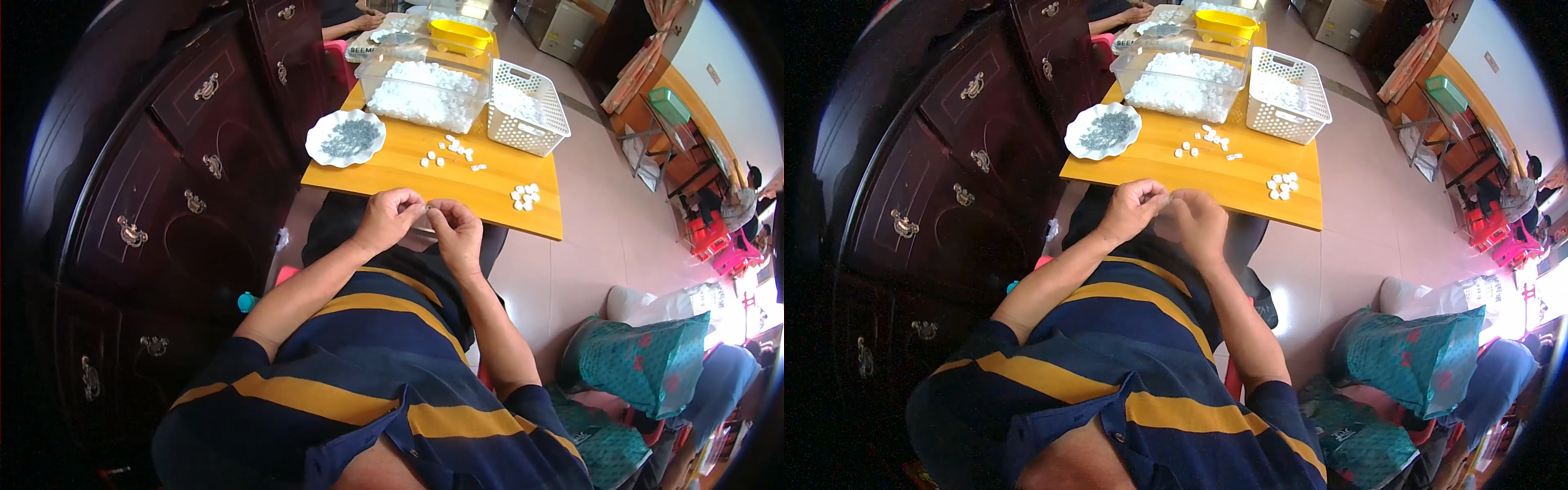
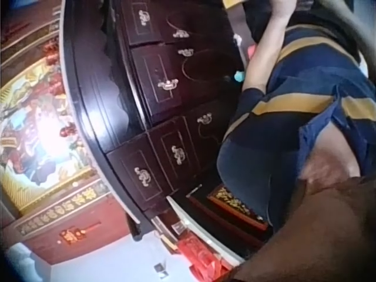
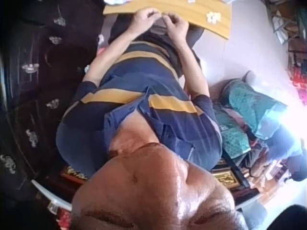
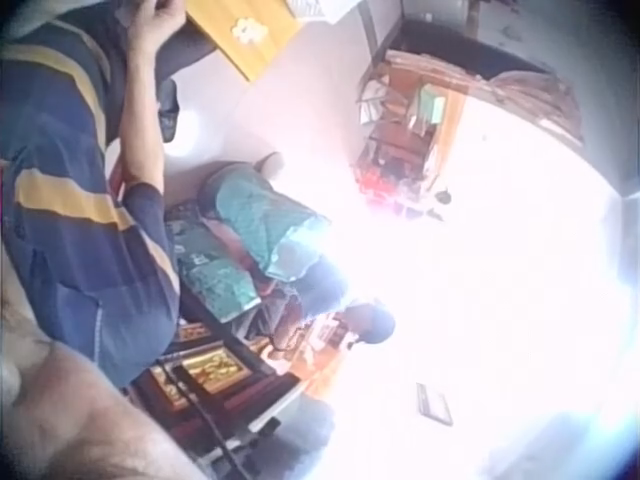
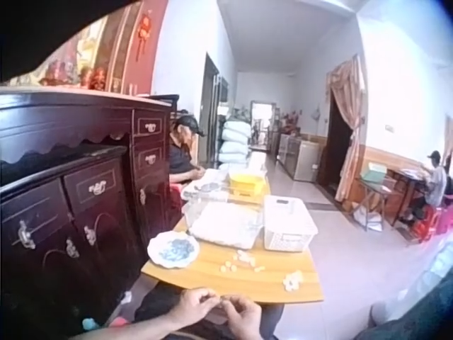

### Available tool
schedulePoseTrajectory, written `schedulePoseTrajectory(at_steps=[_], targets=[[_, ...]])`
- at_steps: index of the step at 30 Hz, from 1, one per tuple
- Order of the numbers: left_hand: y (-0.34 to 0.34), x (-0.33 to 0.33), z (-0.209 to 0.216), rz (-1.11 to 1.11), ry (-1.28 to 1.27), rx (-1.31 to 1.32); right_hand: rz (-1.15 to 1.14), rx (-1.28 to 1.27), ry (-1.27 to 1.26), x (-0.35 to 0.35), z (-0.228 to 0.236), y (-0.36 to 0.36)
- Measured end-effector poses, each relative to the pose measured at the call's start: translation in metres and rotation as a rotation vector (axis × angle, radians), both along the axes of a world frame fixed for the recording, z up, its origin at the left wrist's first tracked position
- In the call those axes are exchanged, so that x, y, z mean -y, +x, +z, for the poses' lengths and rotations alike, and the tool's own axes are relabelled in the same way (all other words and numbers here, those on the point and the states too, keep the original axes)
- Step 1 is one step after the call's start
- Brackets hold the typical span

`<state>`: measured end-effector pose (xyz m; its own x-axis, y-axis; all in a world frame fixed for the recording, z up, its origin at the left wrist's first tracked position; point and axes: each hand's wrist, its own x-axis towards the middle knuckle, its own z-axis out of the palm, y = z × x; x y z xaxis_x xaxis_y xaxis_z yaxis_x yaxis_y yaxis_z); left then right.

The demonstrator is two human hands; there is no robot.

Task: Manually sorting and packaging small white circular parts into containers.

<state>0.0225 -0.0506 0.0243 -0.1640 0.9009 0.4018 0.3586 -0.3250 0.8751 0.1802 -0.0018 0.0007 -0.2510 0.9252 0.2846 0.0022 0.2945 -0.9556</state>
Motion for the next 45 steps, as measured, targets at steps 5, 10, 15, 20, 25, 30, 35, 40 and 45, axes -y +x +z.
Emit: schedulePoseTrajectory(at_steps=[5, 10, 15, 20, 25, 30, 35, 40, 45], targets=[[-0.004, -0.011, 0.014, -0.096, -0.014, 0.069, 0.158, -0.255, -0.334, 0.006, 0.029, 0.007], [-0.024, -0.034, 0.016, -0.090, -0.055, 0.133, 0.070, -0.509, -0.423, -0.012, 0.016, 0.017], [-0.053, -0.083, -0.007, 0.144, -0.036, -0.533, 0.062, -0.568, -0.456, -0.025, 0.007, 0.026], [-0.056, -0.118, -0.013, 0.197, -0.106, -0.724, 0.032, -0.551, -0.449, -0.025, 0.007, 0.026], [-0.039, -0.131, -0.019, 0.231, -0.141, -0.742, 0.004, -0.554, -0.484, -0.025, 0.008, 0.029], [-0.037, -0.135, -0.026, 0.247, -0.146, -0.725, -0.018, -0.545, -0.501, -0.025, 0.009, 0.029], [-0.036, -0.139, -0.023, 0.232, -0.170, -0.712, 0.006, -0.526, -0.494, -0.025, 0.009, 0.028], [-0.027, -0.143, -0.017, 0.211, -0.197, -0.697, -0.011, -0.523, -0.494, -0.024, 0.012, 0.030], [-0.022, -0.145, -0.016, 0.195, -0.165, -0.699, -0.018, -0.522, -0.489, -0.026, 0.009, 0.030]])
